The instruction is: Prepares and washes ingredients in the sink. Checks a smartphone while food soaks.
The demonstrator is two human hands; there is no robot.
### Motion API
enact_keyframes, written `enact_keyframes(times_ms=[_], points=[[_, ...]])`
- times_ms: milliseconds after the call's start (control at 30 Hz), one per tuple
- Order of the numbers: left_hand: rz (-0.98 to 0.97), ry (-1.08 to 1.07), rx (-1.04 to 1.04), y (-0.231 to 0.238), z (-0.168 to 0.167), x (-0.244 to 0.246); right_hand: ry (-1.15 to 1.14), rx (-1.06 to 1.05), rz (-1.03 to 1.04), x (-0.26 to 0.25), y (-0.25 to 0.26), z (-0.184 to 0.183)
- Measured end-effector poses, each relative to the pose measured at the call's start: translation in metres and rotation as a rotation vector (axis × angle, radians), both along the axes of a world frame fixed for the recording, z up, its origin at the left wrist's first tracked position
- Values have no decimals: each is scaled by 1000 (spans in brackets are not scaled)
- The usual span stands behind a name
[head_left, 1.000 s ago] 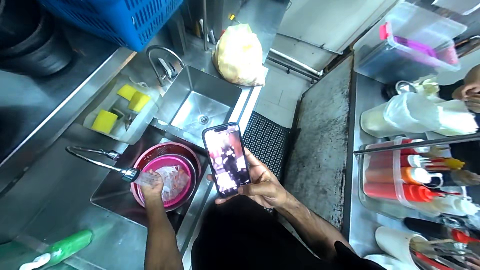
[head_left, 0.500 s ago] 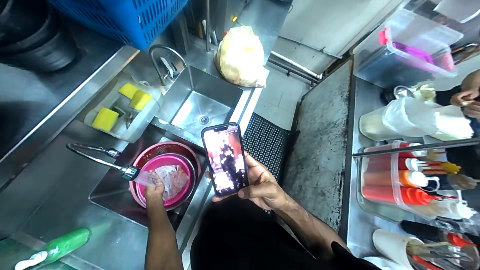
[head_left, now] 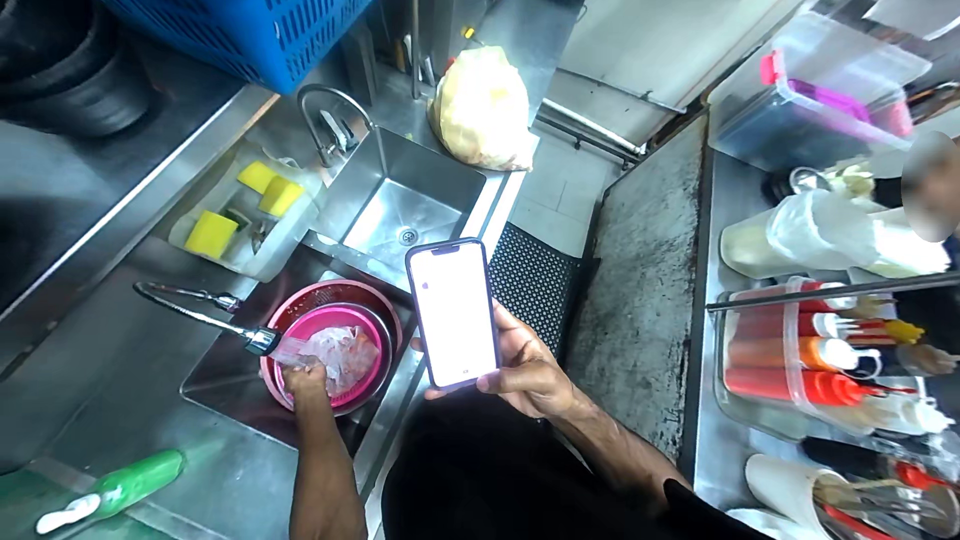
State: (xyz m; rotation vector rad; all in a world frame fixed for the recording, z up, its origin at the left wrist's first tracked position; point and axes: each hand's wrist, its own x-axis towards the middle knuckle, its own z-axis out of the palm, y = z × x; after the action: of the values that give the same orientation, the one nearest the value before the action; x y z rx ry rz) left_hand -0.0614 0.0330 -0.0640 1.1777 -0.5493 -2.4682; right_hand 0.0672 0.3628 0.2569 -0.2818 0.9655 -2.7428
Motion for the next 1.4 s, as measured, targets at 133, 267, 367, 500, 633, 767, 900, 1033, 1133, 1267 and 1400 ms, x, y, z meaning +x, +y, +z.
enact_keyframes(times_ms=[133,267,367,500,633,767,900,1033,1133,1267,1400], points=[[-124,-103,87,2,-1,-1,-2,3,-1,0,-1,-1],[-232,-125,153,5,-10,0,3,11,-18,1,-3,0],[-283,-197,126,10,-13,2,12,4,-21,1,-3,1],[-417,-359,-32,18,-4,14,11,12,-31,1,-3,0],[-528,-501,-113,21,-10,26,19,19,-31,1,-2,-1],[-499,-443,-47,22,-18,35,20,20,-44,0,-1,-2],[-332,-316,-35,22,-12,35,15,25,-36,-2,-1,-2],[61,-214,-582,26,53,11,14,19,-32,-3,0,-2],[80,-68,-949,15,93,-21,18,30,-22,-6,0,-2],[-156,-247,-1231,7,95,-52,15,53,-15,-10,-3,-2],[-379,-378,-1298,-7,64,-59,30,58,-23,-10,-1,-1]])
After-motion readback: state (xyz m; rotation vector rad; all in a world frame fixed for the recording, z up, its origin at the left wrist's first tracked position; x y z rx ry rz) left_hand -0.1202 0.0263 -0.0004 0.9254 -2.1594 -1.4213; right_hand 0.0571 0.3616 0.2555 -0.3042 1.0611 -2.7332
